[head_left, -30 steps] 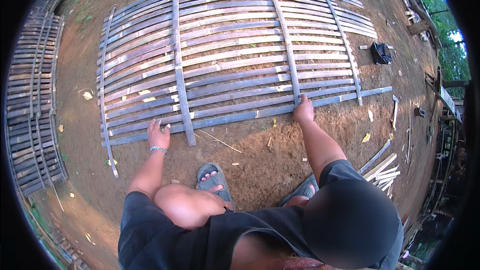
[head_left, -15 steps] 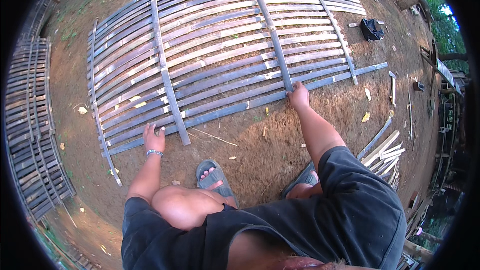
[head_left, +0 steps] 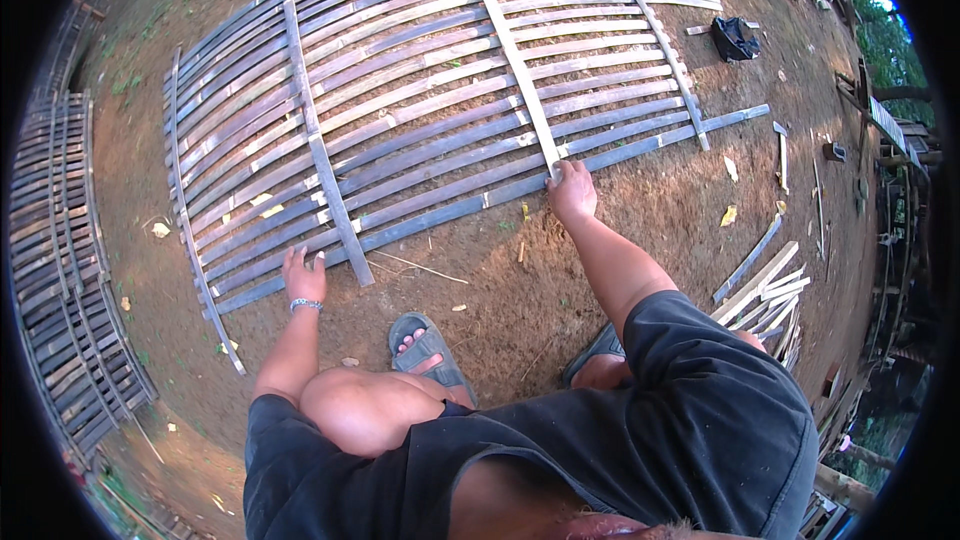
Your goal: The person assembles a bamboo structure by arranging thin bamboo strips on the ground and securing them to a frame using a hammer and nails. The person repeatedly hammers nails into the intersections of the strips and frame, adjusts the alignment of the strips, and moves around the structure to access different sections.
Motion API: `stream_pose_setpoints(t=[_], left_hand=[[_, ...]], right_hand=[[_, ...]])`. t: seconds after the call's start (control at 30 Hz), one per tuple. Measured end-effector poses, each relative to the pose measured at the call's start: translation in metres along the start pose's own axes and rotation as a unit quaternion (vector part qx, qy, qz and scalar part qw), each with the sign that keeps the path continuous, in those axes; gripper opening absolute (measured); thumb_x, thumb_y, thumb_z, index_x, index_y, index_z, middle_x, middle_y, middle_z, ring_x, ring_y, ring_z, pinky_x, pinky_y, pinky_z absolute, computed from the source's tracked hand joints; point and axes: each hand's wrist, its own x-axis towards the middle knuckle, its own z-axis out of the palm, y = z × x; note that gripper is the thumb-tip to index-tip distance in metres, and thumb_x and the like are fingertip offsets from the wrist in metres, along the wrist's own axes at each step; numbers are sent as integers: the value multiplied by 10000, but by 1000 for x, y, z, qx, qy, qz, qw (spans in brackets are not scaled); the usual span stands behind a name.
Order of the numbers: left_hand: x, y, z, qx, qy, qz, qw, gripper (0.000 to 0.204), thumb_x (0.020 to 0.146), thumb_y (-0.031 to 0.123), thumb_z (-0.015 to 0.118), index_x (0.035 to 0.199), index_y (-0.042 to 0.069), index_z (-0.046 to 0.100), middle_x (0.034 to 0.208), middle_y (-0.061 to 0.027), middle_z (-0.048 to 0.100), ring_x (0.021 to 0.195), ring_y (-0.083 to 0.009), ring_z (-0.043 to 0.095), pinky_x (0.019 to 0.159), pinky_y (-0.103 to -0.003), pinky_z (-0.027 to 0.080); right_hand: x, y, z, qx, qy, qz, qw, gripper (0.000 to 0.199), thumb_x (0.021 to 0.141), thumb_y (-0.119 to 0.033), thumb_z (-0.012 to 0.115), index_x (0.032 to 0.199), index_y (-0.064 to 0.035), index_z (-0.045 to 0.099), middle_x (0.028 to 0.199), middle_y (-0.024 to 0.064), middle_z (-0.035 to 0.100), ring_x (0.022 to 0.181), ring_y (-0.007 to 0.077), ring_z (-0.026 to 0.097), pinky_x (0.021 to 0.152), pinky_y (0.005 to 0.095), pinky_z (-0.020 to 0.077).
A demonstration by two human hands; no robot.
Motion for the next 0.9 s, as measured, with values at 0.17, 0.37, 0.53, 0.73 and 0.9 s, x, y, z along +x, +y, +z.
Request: stream_pose_setpoints(t=[0.17,0.37,0.53,0.73,0.9], left_hand=[[-2,7,-3,-3,-3,-12,1000,517,898,383,663,1258,14,621,1467,-237,447,1385,-368,385,1163,-410,295],[-1,2,-2,-4,0,-4,1000,508,893,371,676,1256,20,626,1467,-238,448,1385,-370,385,1162,-423,298],[-4,5,-6,-10,-10,-4,1000,508,892,365,679,1261,20,624,1475,-230,442,1390,-366,380,1164,-424,298],[-7,5,-9,-16,-17,-9,1000,506,894,354,677,1262,11,618,1486,-227,427,1397,-363,370,1168,-422,293],[-6,5,-7,-18,-19,-3,1000,503,898,349,672,1261,6,616,1482,-234,426,1397,-362,368,1170,-420,290]], right_hand=[[1,3,-1,14,-8,6,1000,331,849,-245,715,1169,-186,649,1196,53,575,1180,260,548,978,399,481],[2,4,1,35,-4,12,999,344,835,-236,725,1168,-186,653,1185,61,585,1162,269,560,972,390,476],[3,8,6,43,12,8,999,350,828,-231,732,1165,-179,653,1180,70,592,1159,278,563,970,394,476],[3,6,3,57,-1,8,998,334,837,-209,716,1162,-171,653,1185,79,595,1163,292,559,976,399,472],[8,19,12,57,29,-22,998,330,874,-201,674,1200,-162,644,1168,105,613,1114,317,591,950,407,482]])
